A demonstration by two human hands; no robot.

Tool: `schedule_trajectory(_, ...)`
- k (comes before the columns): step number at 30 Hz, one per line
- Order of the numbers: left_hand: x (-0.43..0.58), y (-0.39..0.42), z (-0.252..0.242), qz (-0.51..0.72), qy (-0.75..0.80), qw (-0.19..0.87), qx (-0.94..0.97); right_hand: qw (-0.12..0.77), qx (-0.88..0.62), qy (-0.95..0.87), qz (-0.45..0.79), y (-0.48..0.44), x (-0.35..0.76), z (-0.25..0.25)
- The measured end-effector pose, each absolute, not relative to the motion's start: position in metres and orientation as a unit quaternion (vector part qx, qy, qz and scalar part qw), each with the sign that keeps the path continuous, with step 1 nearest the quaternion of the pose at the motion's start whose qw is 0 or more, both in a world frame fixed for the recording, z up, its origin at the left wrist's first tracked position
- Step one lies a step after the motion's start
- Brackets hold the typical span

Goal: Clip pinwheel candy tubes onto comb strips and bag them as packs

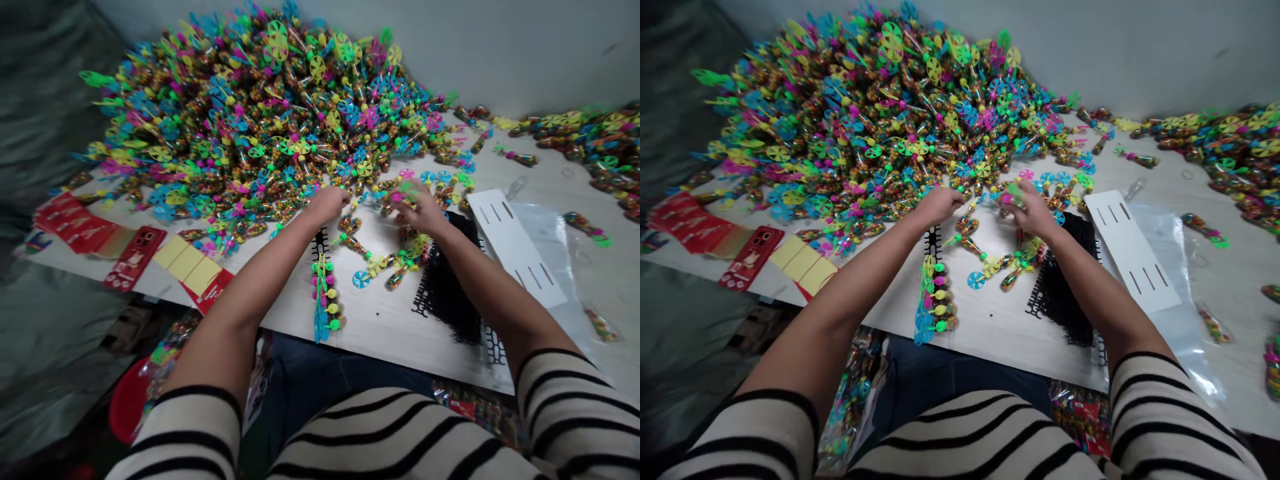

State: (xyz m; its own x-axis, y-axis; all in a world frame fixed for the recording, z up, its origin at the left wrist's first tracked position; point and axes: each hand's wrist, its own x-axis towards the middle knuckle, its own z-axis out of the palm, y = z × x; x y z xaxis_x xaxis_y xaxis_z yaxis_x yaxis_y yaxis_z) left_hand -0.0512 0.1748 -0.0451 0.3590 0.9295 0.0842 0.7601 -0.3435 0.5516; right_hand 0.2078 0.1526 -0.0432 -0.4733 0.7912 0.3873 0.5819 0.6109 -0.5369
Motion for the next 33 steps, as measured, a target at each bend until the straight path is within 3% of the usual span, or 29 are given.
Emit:
schedule_trajectory(3, -0.045, 0.181, -0.045, 0.114, 0.563, 0.179, 0.799, 0.412, -0.463, -0.735, 0.275, 0.139, 0.210, -0.029)
schedule_trajectory(8, -0.019, 0.189, -0.054, 0.100, 0.615, 0.221, 0.751, 0.370, -0.471, -0.649, 0.469, 0.113, 0.197, -0.021)
schedule_trajectory(13, -0.049, 0.180, -0.042, 0.260, 0.583, 0.317, 0.702, 0.339, -0.436, -0.622, 0.555, 0.090, 0.174, -0.029)
schedule_trajectory(17, -0.105, 0.120, -0.026, 0.437, 0.556, 0.356, 0.611, 0.341, -0.423, -0.588, 0.599, 0.071, 0.149, -0.043)
schedule_trajectory(25, -0.134, -0.007, -0.078, 0.507, 0.598, 0.420, 0.457, 0.377, -0.460, -0.594, 0.542, 0.046, 0.109, -0.076)
schedule_trajectory(33, -0.107, -0.011, -0.098, 0.433, 0.587, 0.296, 0.617, 0.378, -0.494, -0.624, 0.472, 0.036, 0.097, -0.080)
